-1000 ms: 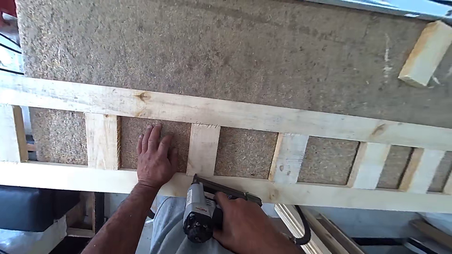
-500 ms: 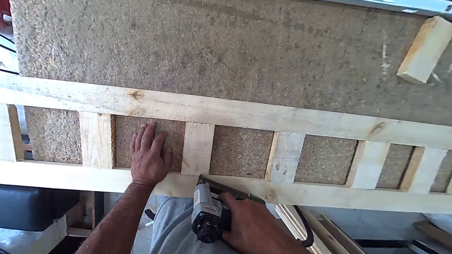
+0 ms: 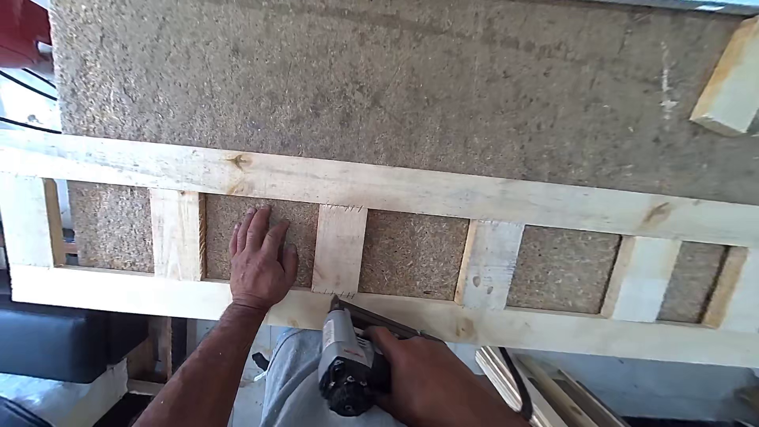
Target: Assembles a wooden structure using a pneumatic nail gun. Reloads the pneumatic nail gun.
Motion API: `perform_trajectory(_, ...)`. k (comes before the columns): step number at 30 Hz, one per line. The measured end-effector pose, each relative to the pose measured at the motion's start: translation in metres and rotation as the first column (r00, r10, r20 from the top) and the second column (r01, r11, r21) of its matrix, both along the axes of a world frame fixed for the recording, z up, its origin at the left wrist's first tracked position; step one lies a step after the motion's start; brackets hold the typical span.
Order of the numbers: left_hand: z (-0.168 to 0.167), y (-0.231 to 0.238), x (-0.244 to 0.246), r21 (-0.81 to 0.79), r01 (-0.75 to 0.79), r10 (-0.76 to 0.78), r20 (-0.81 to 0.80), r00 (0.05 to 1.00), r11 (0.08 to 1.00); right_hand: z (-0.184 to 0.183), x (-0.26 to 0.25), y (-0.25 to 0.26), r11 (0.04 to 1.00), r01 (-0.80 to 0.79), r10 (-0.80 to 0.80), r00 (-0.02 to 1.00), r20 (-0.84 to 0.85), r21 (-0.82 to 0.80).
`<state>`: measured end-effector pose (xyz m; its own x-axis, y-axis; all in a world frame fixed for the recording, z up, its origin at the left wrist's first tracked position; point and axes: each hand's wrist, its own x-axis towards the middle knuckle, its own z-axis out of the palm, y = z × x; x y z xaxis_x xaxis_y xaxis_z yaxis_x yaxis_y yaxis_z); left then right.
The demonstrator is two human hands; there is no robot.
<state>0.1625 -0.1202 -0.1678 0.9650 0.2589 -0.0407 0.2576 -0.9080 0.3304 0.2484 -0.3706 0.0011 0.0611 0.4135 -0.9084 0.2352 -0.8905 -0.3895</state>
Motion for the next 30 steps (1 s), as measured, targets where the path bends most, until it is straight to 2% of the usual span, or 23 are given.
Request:
perform_trajectory(3,0.000,-0.001,0.000,-0.007,-0.008,0.008,-0.004,1.000,1.000,-0.005,-0.005,0.020,0.999,0.001,-0.001,1.000,0.010,0.045)
perform_trajectory(9,0.000,0.000,0.000,-0.022,-0.007,0.007,-0.005,1.000,1.000,-0.006,-0.006,0.037,0.999,-0.025,0.025,1.000,0.005,-0.025)
perform_trajectory(12,0.000,0.000,0.000,-0.027,-0.009,0.008,-0.009,1.000,1.000,-0.004,-0.007,0.039,0.997,-0.027,0.027,1.000,0.004,-0.078)
perform_trajectory(22,0.000,0.000,0.000,-0.019,0.002,-0.003,-0.019,1.000,1.000,-0.003,-0.004,0.034,0.992,-0.050,0.051,0.999,-0.001,-0.113)
perform_trajectory(26,0.002,0.002,0.001,-0.014,0.007,-0.008,-0.016,1.000,1.000,-0.006,-0.011,0.033,0.995,-0.012,0.015,1.000,0.028,-0.095)
perform_trajectory(30,0.007,0.005,-0.001,-0.142,0.010,-0.009,0.013,1.000,0.990,0.007,-0.016,0.032,0.983,0.023,-0.014,0.999,0.047,-0.183)
